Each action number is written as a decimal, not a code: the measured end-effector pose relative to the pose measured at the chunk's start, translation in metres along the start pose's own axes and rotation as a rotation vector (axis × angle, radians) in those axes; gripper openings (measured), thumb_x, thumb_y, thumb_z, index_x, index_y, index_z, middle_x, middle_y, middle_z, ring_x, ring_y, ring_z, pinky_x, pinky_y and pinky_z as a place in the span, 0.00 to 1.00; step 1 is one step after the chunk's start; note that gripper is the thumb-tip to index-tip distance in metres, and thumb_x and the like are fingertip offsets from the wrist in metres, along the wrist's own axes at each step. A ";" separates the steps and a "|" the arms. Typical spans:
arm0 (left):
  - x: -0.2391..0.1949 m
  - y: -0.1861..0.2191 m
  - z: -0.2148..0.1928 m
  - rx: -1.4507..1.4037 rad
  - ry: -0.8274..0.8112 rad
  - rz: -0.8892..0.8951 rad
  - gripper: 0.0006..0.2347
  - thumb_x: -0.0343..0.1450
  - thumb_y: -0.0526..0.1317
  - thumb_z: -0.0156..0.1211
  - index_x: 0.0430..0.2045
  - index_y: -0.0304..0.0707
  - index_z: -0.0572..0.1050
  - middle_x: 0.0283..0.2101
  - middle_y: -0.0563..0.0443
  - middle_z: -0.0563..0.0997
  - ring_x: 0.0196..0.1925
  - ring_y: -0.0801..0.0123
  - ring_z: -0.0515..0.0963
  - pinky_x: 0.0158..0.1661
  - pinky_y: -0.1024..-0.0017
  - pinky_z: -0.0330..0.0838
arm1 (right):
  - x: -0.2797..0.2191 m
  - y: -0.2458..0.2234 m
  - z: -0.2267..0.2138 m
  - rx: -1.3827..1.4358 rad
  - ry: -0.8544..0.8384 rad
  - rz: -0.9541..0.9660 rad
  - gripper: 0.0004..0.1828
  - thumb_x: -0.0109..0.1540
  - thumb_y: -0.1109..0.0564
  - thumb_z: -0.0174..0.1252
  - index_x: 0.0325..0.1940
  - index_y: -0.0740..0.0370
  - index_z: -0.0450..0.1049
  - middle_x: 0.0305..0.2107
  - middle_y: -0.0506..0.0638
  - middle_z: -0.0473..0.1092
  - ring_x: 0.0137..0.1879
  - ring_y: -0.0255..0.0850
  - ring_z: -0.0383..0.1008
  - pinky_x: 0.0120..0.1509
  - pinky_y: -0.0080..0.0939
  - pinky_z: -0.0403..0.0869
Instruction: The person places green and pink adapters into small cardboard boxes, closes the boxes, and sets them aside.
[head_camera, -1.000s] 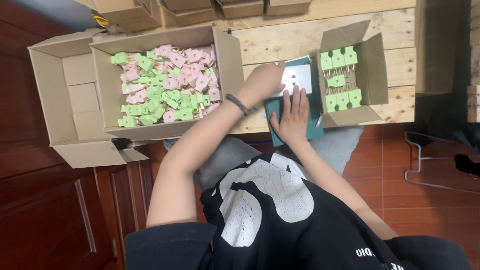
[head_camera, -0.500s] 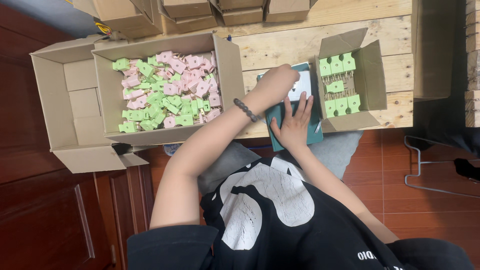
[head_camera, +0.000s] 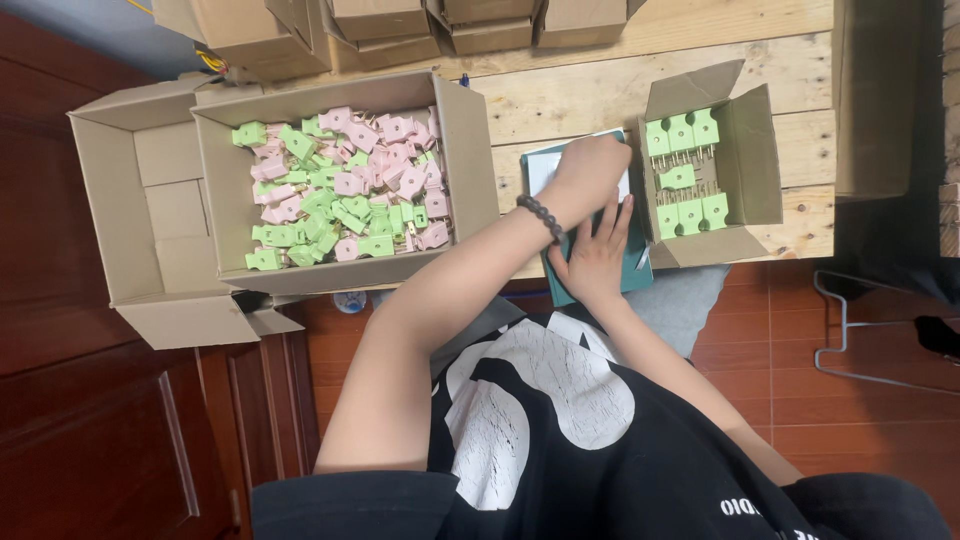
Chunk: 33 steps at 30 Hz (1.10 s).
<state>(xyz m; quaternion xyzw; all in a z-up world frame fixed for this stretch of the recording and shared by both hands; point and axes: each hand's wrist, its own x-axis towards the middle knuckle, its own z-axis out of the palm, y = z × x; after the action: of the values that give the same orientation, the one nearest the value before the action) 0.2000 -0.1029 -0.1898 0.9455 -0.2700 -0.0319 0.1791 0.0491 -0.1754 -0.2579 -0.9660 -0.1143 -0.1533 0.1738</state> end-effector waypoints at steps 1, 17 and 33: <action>0.002 -0.008 0.008 0.004 0.003 0.000 0.02 0.58 0.29 0.69 0.16 0.34 0.82 0.18 0.43 0.79 0.27 0.46 0.86 0.28 0.50 0.81 | 0.000 0.000 -0.001 0.001 0.004 -0.002 0.42 0.62 0.41 0.61 0.73 0.66 0.61 0.77 0.77 0.38 0.82 0.78 0.29 0.80 0.71 0.51; -0.035 -0.033 -0.107 -0.772 -0.093 -0.249 0.13 0.73 0.44 0.67 0.43 0.50 0.67 0.36 0.57 0.79 0.29 0.79 0.82 0.29 0.83 0.72 | 0.001 -0.004 -0.016 -0.007 0.014 -0.031 0.41 0.69 0.42 0.55 0.83 0.55 0.53 0.80 0.68 0.36 0.84 0.72 0.33 0.79 0.73 0.62; -0.049 -0.046 -0.079 -0.214 -0.220 -0.120 0.08 0.65 0.30 0.60 0.29 0.42 0.85 0.31 0.38 0.85 0.38 0.45 0.87 0.42 0.52 0.82 | 0.001 -0.001 -0.010 0.072 -0.121 0.071 0.44 0.68 0.43 0.59 0.84 0.50 0.49 0.79 0.68 0.31 0.83 0.71 0.21 0.83 0.70 0.45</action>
<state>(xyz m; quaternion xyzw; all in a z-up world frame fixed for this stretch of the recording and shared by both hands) 0.1938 -0.0159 -0.1344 0.9263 -0.2262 -0.1742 0.2460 0.0475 -0.1780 -0.2480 -0.9701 -0.0955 -0.0843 0.2064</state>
